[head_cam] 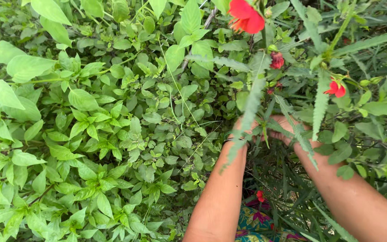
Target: The person picks red flowers and seeds from green plants by hand.
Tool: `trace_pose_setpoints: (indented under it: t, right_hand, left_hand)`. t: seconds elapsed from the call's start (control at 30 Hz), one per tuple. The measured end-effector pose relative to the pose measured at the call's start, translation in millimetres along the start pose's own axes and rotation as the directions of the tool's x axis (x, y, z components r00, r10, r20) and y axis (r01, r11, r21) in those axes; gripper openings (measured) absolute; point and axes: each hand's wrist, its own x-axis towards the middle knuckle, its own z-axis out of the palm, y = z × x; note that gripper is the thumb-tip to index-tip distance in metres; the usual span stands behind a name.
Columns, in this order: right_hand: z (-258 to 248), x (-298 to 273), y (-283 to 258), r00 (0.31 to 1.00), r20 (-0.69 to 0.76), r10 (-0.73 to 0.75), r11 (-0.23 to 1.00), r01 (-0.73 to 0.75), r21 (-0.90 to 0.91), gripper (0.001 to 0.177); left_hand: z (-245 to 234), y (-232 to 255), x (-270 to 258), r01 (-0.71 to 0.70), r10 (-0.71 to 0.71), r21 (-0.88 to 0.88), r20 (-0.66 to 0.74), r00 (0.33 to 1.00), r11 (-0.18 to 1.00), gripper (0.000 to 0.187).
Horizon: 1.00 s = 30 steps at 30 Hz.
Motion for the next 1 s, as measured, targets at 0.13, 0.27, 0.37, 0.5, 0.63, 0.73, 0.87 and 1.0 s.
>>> trace_pose_setpoints:
  t: [0.13, 0.27, 0.37, 0.5, 0.63, 0.73, 0.87, 1.0]
  right_hand:
    - [25.7, -20.1, -16.7, 0.999, 0.043, 0.002, 0.977, -0.011, 0.214, 0.024]
    - [53.9, -62.6, -30.3, 0.997, -0.025, -0.067, 0.959, 0.071, 0.275, 0.027]
    - [52.4, -71.0, -28.6, 1.0, -0.03, -0.003, 0.99, 0.007, 0.138, 0.02]
    - [52.3, -78.8, -30.5, 0.989, -0.139, -0.041, 0.999, 0.037, -0.031, 0.02]
    - [109.9, -119.5, -85.3, 0.863, -0.374, -0.339, 0.939, 0.333, -0.083, 0.019]
    - [161.9, -146.2, -137.2, 0.783, -0.392, -0.483, 0.863, 0.501, -0.062, 0.019]
    - [202.9, -150.3, -185.6, 0.702, -0.475, -0.53, 0.827, 0.551, -0.109, 0.019]
    - [205.9, -147.5, -216.7, 0.755, -0.36, -0.548, 0.736, 0.231, -0.636, 0.037]
  left_hand:
    - [18.0, 22.6, -27.2, 0.135, -0.14, -0.073, -0.079, 0.987, 0.988, 0.023]
    - [39.3, 52.1, -69.3, 0.1, -0.101, -0.021, -0.054, 0.993, 0.995, 0.036]
    - [38.8, 62.4, -116.2, -0.127, -0.219, 0.981, 0.157, 0.963, 0.144, 0.035]
    - [24.6, 87.1, -146.4, 0.061, -0.065, 0.998, -0.059, 0.996, 0.026, 0.031]
    - [28.0, 131.8, -150.0, -0.211, 0.665, 0.88, -0.146, 0.733, 0.426, 0.033]
    - [41.0, 163.7, -150.7, -0.48, 0.794, 0.704, -0.2, 0.574, 0.524, 0.031]
    - [63.2, 187.7, -154.5, -0.559, 0.647, 0.346, -0.237, 0.725, 0.753, 0.028]
    - [78.2, 198.9, -139.4, -0.433, 0.487, 0.286, -0.151, 0.86, 0.855, 0.035]
